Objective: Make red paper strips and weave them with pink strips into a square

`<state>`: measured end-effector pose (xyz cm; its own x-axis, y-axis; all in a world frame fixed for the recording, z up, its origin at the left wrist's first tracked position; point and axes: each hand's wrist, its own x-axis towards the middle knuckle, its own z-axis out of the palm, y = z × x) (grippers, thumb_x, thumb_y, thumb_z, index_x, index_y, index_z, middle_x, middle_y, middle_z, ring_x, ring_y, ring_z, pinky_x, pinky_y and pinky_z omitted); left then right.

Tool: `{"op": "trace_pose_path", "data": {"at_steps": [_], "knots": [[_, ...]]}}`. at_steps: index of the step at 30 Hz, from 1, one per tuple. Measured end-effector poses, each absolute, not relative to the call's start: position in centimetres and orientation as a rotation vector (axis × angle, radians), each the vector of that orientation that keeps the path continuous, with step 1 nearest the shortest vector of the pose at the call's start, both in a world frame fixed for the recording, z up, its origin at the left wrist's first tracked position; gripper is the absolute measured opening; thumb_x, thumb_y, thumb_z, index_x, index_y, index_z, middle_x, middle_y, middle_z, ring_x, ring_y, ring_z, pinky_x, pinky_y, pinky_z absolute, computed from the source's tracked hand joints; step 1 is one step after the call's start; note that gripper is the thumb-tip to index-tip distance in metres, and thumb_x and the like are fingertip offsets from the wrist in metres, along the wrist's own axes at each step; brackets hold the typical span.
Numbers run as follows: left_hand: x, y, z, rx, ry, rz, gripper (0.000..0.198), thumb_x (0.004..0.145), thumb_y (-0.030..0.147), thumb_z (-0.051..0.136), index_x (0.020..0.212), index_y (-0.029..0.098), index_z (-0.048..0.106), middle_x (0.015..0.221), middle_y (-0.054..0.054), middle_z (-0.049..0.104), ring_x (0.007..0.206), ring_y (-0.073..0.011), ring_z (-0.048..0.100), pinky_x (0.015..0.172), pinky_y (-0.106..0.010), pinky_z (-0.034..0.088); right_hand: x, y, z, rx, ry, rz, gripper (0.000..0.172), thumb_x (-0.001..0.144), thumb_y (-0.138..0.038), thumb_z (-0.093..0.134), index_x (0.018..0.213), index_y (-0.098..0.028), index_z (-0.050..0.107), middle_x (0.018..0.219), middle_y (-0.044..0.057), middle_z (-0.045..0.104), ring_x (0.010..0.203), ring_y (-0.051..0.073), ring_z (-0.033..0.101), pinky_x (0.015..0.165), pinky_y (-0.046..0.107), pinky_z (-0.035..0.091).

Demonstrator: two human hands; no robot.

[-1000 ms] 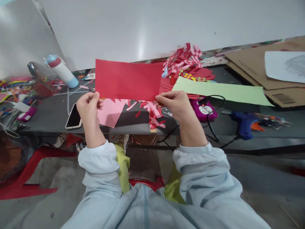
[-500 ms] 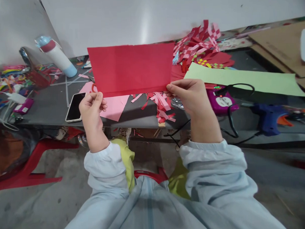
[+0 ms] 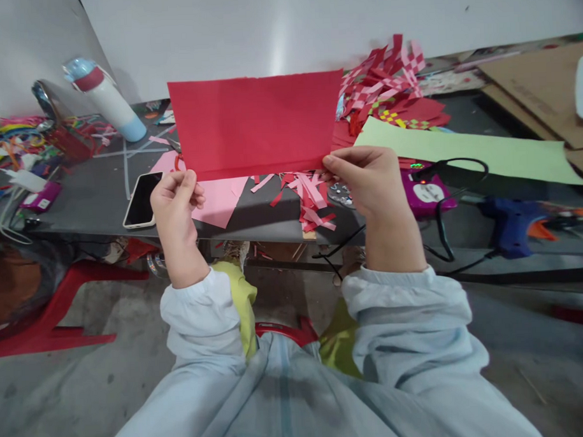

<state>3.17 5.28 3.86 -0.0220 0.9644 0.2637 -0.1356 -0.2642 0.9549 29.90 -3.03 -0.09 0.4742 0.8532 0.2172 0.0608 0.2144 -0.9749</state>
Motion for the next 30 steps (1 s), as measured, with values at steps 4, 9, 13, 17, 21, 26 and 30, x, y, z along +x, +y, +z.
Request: {"op": "trace_pose_path", "data": {"at_steps": [4,9,13,17,21,26,30], "knots": [[3.4,5.4,4.1,1.165,1.035,1.460,0.032,0.073,0.037,0.082,0.065,0.020,0.056,0.049,0.007,0.051,0.040,-0.0041,0.046,0.039,-0.015,0.037,29.3,-2.7,-0.3,-1.257,-0.921,0.716,0.017,0.068,-0.037,0.081,0.073,-0.023,0.073,0.062,0.002,0.068,0.056,0.015,0.062,0.057,0.035,0.052],[3.5,5.6,4.0,1.104,0.979,1.406,0.041,0.076,0.044,0.080,0.061,0.020,0.050,0.048,0.007,0.049,0.037,-0.0036,0.043,0.037,-0.016,0.035,27.3,-2.3,0.1,-1.244,-0.859,0.752,0.020,0.060,-0.036,0.084,0.070,-0.023,0.072,0.060,0.001,0.069,0.055,0.016,0.064,0.059,0.035,0.056],[4.3,5.2,3.7,1.207,0.981,1.188,0.037,0.073,0.043,0.083,0.062,0.017,0.058,0.048,0.005,0.054,0.037,-0.0040,0.046,0.036,-0.015,0.035,25.3,-2.1,0.4,-1.204,-0.791,0.809,0.026,0.058,-0.037,0.084,0.072,-0.022,0.069,0.062,0.000,0.069,0.058,0.015,0.066,0.062,0.034,0.059],[5.8,4.6,3.1,1.299,0.934,0.989,0.033,0.072,0.039,0.084,0.061,0.014,0.064,0.053,-0.001,0.060,0.040,-0.0057,0.052,0.040,-0.017,0.040,23.2,-2.1,0.2,-1.147,-0.769,0.848,0.035,0.060,-0.045,0.084,0.077,-0.021,0.066,0.065,-0.001,0.068,0.060,0.014,0.067,0.062,0.031,0.059],[6.5,4.3,2.6,1.366,0.876,1.005,0.033,0.075,0.040,0.082,0.062,0.014,0.066,0.059,-0.003,0.065,0.046,-0.0059,0.056,0.045,-0.017,0.043,21.5,-2.1,-0.1,-1.027,-0.753,0.922,0.037,0.061,-0.049,0.082,0.075,-0.021,0.061,0.063,-0.003,0.066,0.058,0.011,0.066,0.058,0.026,0.057],[6.0,4.3,2.9,1.408,0.873,1.057,0.033,0.077,0.041,0.080,0.063,0.016,0.064,0.060,-0.001,0.065,0.046,-0.0073,0.056,0.046,-0.018,0.044,20.6,-2.3,0.2,-1.012,-0.821,1.061,0.038,0.057,-0.044,0.084,0.071,-0.021,0.056,0.062,-0.004,0.063,0.057,0.010,0.063,0.056,0.024,0.055],[5.6,4.1,3.2,1.398,0.869,1.056,0.029,0.077,0.033,0.081,0.062,0.016,0.063,0.056,0.000,0.060,0.046,-0.0083,0.056,0.047,-0.019,0.045,20.5,-2.5,0.5,-0.964,-0.860,1.152,0.039,0.057,-0.048,0.083,0.075,-0.020,0.063,0.062,-0.003,0.064,0.055,0.010,0.060,0.054,0.025,0.054]]}}
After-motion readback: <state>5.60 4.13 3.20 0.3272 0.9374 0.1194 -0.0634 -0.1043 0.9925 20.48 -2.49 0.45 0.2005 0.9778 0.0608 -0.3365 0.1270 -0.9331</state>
